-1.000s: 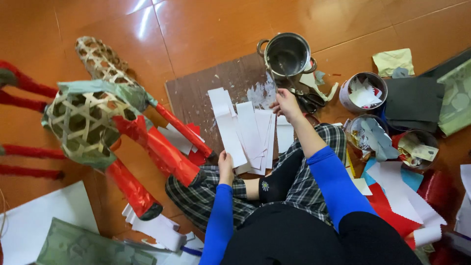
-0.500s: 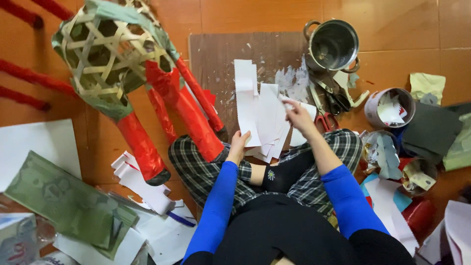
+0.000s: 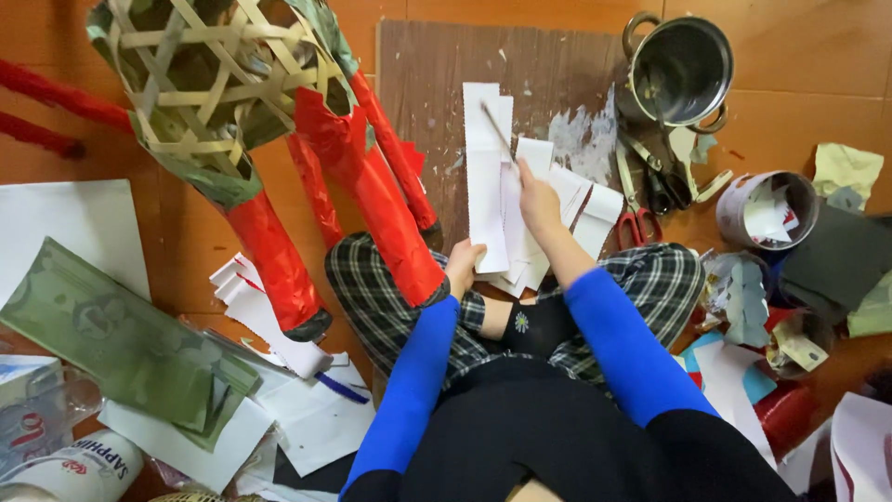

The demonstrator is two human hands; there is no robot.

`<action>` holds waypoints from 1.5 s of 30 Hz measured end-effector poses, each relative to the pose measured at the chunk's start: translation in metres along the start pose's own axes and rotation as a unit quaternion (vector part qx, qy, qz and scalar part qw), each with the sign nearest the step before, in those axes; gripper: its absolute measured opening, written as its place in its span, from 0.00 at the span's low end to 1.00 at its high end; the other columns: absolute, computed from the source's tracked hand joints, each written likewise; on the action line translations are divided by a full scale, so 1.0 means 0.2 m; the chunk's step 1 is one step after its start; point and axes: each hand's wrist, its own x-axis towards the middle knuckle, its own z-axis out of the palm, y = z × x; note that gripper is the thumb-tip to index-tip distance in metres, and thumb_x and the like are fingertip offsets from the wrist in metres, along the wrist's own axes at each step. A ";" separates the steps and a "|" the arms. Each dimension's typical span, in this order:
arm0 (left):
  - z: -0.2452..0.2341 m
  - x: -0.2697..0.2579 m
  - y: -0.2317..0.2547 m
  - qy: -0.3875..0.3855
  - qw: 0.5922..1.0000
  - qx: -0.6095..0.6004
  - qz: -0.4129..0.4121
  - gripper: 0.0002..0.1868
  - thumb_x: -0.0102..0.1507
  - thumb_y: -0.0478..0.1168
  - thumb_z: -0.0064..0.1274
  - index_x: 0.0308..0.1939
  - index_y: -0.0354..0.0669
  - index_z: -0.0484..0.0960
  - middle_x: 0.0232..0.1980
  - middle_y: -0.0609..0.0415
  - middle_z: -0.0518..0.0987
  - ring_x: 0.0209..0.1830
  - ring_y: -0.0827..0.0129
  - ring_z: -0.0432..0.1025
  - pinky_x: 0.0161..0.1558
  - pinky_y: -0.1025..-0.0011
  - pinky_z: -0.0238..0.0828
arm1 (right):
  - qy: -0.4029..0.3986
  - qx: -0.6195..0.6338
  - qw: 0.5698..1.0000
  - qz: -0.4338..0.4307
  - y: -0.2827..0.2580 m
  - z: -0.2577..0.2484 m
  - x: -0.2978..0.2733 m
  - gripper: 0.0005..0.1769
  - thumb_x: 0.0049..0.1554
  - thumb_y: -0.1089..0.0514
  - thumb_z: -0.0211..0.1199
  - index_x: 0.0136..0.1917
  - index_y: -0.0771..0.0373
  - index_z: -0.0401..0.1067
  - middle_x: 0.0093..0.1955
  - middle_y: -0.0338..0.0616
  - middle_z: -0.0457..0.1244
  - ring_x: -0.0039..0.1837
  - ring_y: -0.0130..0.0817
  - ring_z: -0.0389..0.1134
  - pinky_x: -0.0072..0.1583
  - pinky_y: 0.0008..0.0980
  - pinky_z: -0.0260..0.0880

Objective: Crafting a paper mache giraffe by cutting paper strips and applying them to a frame with glue.

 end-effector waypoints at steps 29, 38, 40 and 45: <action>-0.07 -0.36 0.00 -0.133 0.966 -0.200 -0.092 0.25 0.79 0.45 0.45 0.79 0.46 0.68 0.76 0.34 0.72 0.68 0.37 0.74 0.57 0.32 0.78 | -0.039 0.130 0.987 0.087 0.11 -0.34 -1.08 0.30 0.67 0.57 0.50 0.79 0.41 0.70 0.56 0.58 0.73 0.64 0.67 0.72 0.67 0.65 0.71; -0.14 -0.66 -0.12 -0.111 0.963 -0.195 -0.149 0.27 0.78 0.46 0.50 0.80 0.48 0.66 0.72 0.37 0.77 0.65 0.40 0.79 0.54 0.32 0.82 | 0.005 0.078 0.997 0.014 0.15 0.23 -0.30 0.25 0.71 0.53 0.53 0.78 0.39 0.74 0.58 0.64 0.72 0.64 0.66 0.73 0.67 0.59 0.74; -0.12 -0.67 -0.08 -0.115 0.965 -0.186 -0.142 0.29 0.78 0.46 0.50 0.82 0.49 0.63 0.74 0.38 0.76 0.67 0.39 0.78 0.54 0.30 0.81 | -0.004 0.109 0.994 0.023 0.12 0.26 -0.23 0.24 0.71 0.50 0.52 0.78 0.38 0.73 0.60 0.64 0.72 0.66 0.65 0.73 0.69 0.59 0.72; -0.14 -0.62 -0.13 -0.133 0.972 -0.145 -0.128 0.30 0.79 0.45 0.50 0.84 0.51 0.59 0.71 0.39 0.79 0.57 0.43 0.84 0.45 0.34 0.85 | 0.004 0.194 0.979 0.061 0.18 0.18 -0.33 0.28 0.70 0.57 0.48 0.79 0.41 0.72 0.69 0.56 0.71 0.73 0.63 0.68 0.74 0.57 0.68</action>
